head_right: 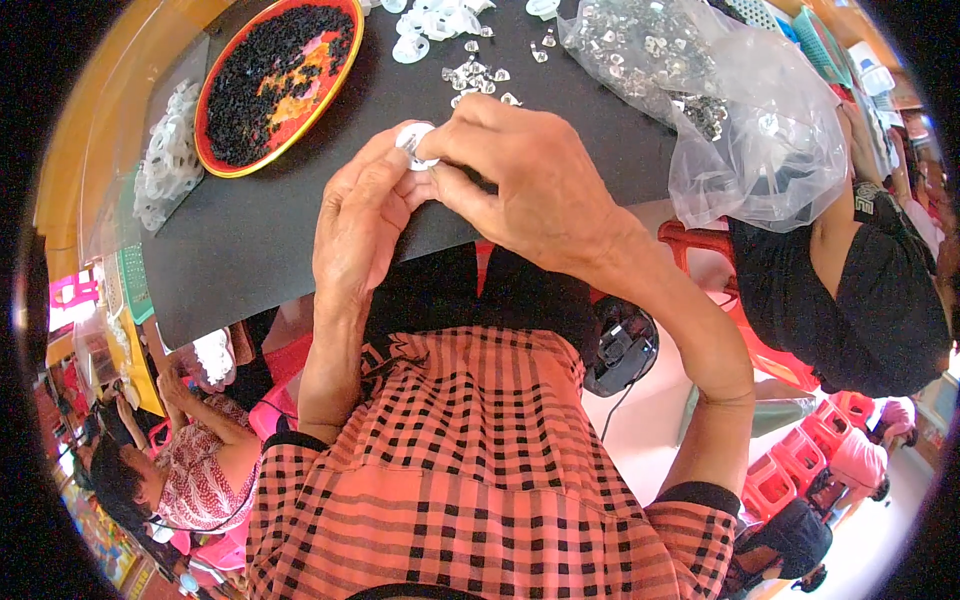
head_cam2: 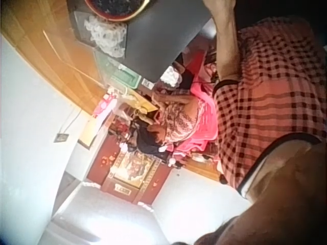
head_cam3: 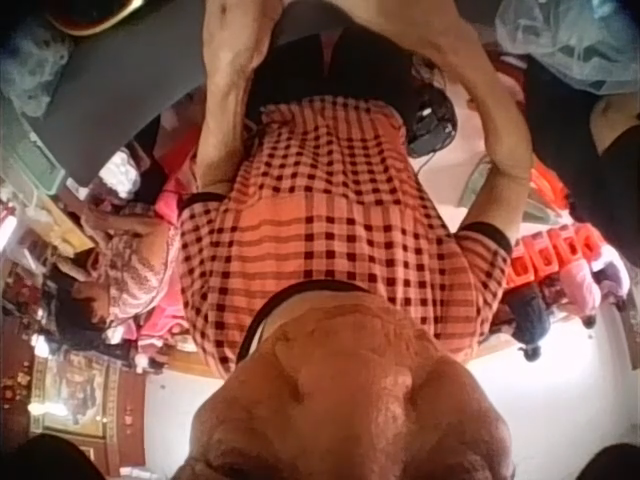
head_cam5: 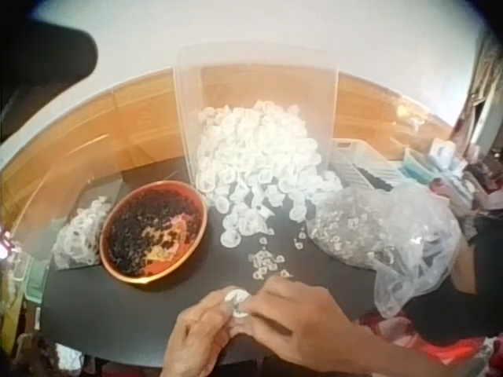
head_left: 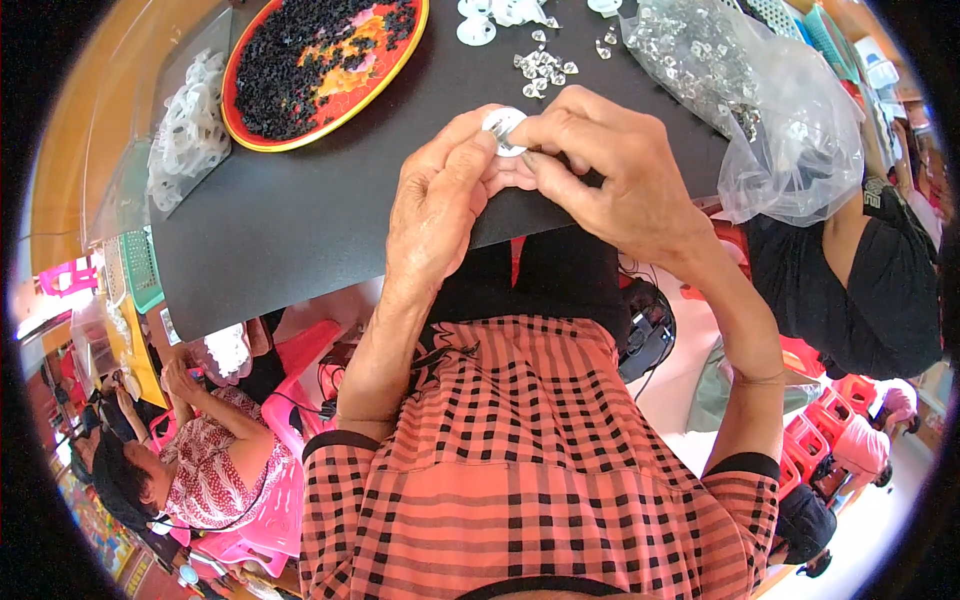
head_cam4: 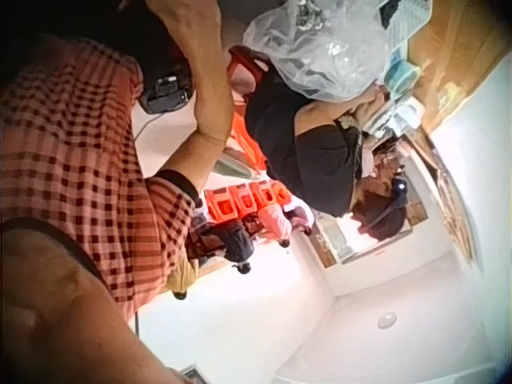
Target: Manually assembling small plastic and metal components into a base at a workbench.
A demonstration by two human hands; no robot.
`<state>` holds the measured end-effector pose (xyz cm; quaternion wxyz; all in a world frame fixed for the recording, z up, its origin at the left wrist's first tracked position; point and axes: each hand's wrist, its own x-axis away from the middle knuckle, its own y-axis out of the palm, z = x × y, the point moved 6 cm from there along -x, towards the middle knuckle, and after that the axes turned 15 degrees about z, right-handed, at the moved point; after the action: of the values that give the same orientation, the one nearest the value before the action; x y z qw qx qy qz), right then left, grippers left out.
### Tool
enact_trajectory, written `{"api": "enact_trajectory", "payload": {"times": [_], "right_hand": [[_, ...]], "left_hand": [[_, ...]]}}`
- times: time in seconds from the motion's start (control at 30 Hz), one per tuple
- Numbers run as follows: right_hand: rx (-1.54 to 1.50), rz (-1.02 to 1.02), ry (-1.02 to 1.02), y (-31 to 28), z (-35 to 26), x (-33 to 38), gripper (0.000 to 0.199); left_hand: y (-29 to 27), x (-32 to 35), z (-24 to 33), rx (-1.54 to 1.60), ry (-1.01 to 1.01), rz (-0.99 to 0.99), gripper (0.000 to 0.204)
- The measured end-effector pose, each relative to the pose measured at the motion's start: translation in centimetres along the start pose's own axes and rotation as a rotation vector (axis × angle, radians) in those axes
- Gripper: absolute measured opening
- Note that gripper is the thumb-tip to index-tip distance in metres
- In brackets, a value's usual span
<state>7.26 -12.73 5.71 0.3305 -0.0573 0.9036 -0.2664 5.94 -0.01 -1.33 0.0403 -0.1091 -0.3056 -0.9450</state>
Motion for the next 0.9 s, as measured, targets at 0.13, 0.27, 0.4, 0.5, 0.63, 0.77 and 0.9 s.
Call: {"api": "enact_trajectory", "payload": {"times": [0.13, 0.27, 0.4, 0.5, 0.63, 0.77, 0.9], "right_hand": [[0.004, -0.037, -0.030, 0.2, 0.1, 0.2, 0.017], [0.008, -0.015, 0.012, -0.3, 0.1, -0.4, 0.020], [0.150, -0.013, -0.179, 0.0, -0.3, -0.4, 0.024], [0.218, -0.004, -0.276, 0.0, -0.6, -0.4, 0.026], [0.159, 0.043, -0.290, 0.0, -0.3, -0.2, 0.024], [0.103, 0.012, -0.183, -0.5, 0.5, -0.5, 0.016], [0.187, -0.147, -0.262, -0.5, 0.5, -1.3, 0.009]], "left_hand": [[-0.2, 0.2, 0.1, -0.128, 0.028, 0.060, 0.032], [0.0, 0.2, 0.0, -0.114, 0.031, -0.004, 0.030], [0.0, 0.1, -0.1, -0.127, 0.042, 0.027, 0.029], [0.1, 0.2, -0.1, -0.116, 0.041, 0.025, 0.028], [0.3, 0.3, 0.0, -0.150, 0.073, 0.025, 0.028], [0.9, 0.6, 0.4, -0.306, 0.132, 0.011, 0.027], [1.0, 0.6, 0.2, -0.408, 0.167, 0.034, 0.026]]}}
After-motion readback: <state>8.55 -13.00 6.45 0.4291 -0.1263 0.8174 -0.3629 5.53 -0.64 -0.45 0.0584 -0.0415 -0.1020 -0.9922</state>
